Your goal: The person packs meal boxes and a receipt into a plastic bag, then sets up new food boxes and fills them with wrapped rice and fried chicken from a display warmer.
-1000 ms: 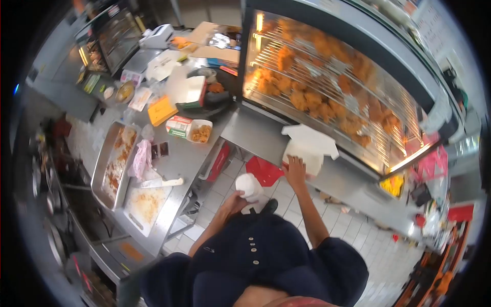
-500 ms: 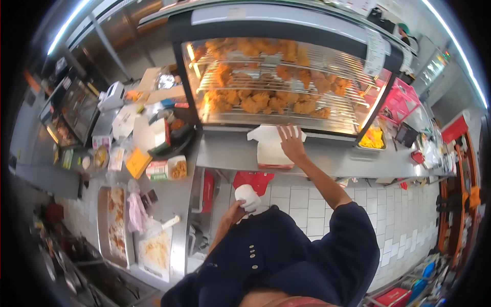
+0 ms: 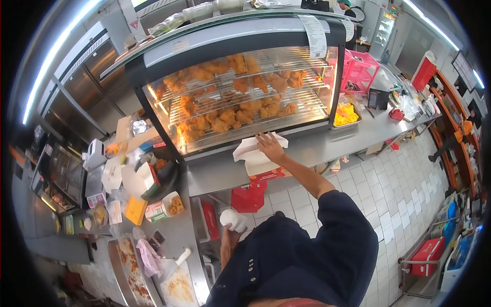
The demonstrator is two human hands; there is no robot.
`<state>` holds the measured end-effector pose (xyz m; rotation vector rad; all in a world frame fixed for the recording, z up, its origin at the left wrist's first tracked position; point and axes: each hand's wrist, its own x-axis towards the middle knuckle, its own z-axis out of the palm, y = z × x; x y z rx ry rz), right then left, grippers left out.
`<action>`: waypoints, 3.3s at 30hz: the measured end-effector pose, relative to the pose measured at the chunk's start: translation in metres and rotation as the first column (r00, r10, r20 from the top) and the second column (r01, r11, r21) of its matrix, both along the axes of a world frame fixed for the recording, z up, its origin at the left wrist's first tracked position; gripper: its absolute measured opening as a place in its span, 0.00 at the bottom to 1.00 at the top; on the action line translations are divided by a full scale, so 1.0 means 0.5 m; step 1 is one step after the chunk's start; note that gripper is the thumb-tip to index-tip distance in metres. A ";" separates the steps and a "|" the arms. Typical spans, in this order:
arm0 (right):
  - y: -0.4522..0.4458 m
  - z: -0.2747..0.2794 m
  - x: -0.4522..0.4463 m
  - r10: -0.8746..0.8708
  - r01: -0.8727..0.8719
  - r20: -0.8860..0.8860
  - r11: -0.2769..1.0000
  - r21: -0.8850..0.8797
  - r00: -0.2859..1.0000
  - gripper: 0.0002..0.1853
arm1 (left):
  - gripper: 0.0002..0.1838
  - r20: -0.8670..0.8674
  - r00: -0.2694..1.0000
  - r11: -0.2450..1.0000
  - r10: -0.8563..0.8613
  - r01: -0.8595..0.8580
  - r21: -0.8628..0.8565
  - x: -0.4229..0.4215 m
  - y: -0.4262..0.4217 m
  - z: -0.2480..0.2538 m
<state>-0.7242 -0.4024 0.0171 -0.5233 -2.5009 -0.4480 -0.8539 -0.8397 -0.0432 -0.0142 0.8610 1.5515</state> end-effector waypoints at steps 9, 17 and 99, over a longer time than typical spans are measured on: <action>0.063 0.052 0.036 0.044 -0.052 -0.104 0.996 -0.074 0.994 0.17 | 0.41 0.040 0.997 0.997 0.061 -0.063 0.054 0.000 0.013 0.013; 0.029 0.215 0.054 -0.148 0.145 0.022 0.909 -0.391 0.989 0.09 | 0.42 -0.021 1.000 0.997 -0.004 0.006 0.071 0.007 0.059 0.036; -0.548 -0.027 -0.124 0.070 0.356 0.368 0.137 -0.924 0.927 0.16 | 0.22 -0.989 -0.104 0.481 -0.105 -0.876 0.041 -1.403 -0.276 0.010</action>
